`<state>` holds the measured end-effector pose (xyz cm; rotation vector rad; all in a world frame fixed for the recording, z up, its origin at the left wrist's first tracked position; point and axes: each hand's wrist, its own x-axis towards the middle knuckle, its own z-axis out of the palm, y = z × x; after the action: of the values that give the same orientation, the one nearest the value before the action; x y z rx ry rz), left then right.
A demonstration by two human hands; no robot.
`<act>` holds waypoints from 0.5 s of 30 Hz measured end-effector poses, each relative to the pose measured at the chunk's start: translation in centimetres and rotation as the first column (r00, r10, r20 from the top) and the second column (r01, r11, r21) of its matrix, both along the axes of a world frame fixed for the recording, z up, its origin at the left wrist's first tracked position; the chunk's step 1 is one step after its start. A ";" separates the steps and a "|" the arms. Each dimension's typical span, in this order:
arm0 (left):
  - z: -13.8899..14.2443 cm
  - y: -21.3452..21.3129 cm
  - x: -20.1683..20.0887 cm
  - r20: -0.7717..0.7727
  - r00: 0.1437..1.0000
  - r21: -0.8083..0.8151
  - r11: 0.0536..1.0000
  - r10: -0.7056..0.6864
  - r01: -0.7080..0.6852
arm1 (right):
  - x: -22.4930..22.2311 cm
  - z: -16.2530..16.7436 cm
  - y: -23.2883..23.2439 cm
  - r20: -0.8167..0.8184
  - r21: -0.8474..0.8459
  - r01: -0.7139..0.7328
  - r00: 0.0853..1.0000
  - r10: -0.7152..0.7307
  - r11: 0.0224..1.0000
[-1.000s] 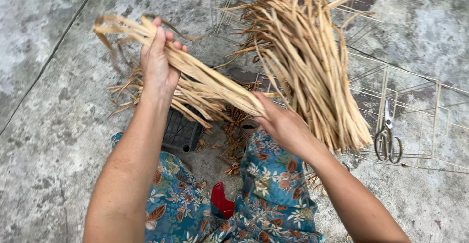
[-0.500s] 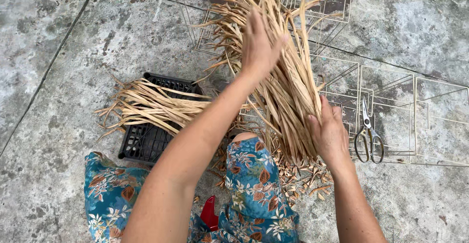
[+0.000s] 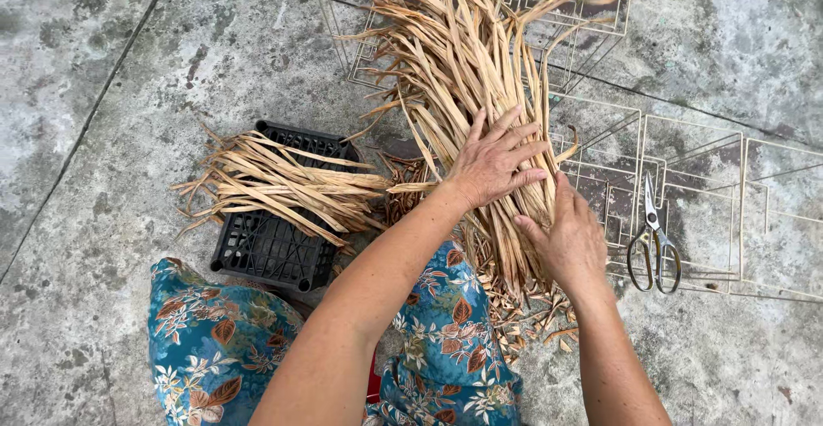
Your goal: The person sits on the ground and sorts through large bundles of dried palm-like leaves, pulling individual strips free, straightening and aligning them, and gathering them into a neat bundle. They occasionally set strips aside and reach into a black plastic crate holding more leaves.
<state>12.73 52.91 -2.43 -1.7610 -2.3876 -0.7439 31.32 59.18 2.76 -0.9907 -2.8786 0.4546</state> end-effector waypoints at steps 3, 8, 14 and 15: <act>0.1 -0.2 -0.1 -0.012 1.000 -0.019 1.000 0.011 -0.012 | -0.1 0.2 -0.2 0.020 -0.014 0.022 1.000 -0.022 1.000; 2.4 -3.5 0.0 -0.040 0.996 0.162 0.984 0.083 -0.076 | 0.3 2.3 -0.3 0.017 -0.051 0.019 1.000 -0.018 0.999; 9.7 -15.4 3.4 0.151 0.982 0.489 0.872 -0.113 0.025 | 0.8 5.0 -0.5 -0.024 -0.124 0.029 0.999 -0.032 0.992; 11.7 -17.9 4.6 0.184 0.966 0.528 0.847 -0.179 0.057 | 0.9 5.5 -0.7 -0.050 -0.110 0.003 0.999 -0.009 0.994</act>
<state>17.29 34.96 9.30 -1.6601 -1.9261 -1.5151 32.19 58.46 8.24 -0.9877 -2.8320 0.6340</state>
